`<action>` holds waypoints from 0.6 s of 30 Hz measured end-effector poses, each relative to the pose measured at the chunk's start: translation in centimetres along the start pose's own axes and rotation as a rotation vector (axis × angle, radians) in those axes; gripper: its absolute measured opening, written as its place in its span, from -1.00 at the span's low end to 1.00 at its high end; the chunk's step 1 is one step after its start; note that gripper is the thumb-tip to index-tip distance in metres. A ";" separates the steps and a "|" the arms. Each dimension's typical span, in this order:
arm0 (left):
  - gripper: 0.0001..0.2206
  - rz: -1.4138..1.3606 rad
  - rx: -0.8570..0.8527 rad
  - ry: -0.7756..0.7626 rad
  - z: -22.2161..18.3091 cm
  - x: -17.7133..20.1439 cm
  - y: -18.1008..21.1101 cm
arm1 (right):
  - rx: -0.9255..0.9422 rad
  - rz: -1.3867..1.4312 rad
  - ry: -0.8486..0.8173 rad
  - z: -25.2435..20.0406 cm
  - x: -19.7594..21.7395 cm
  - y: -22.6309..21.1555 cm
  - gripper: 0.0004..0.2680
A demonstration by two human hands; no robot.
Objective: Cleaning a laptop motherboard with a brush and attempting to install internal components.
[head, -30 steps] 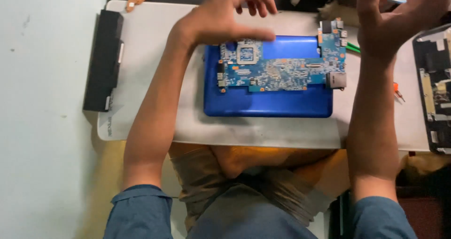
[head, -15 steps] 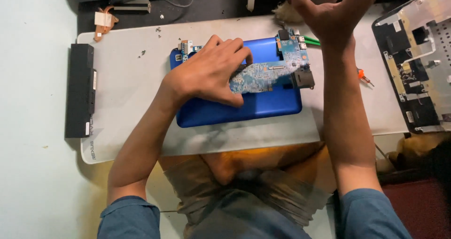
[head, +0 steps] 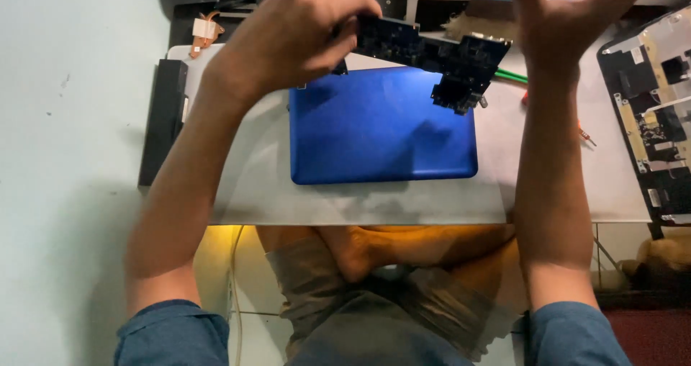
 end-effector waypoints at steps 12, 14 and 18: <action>-0.65 -0.842 0.483 -0.107 -2.5 -6.8 -6.9 | 0.143 0.232 -0.115 2.4 0.8 -5.1 -0.14; -0.66 -0.881 0.487 -0.103 -2.5 -9.4 -7.4 | 0.219 0.328 -0.151 3.5 1.3 -7.5 -0.18; -0.66 -0.761 0.517 -0.124 -1.7 -12.2 -7.5 | 0.359 0.335 -0.237 3.4 0.7 -9.2 -0.26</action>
Point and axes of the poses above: each hand's wrist, its own z-axis towards the middle knuckle, its own x-axis out of the back of the hand, y = z × x, the point moved 8 cm from there along z, towards the middle knuckle, and after that the axes turned 15 degrees about -z, right-handed, at the moved point
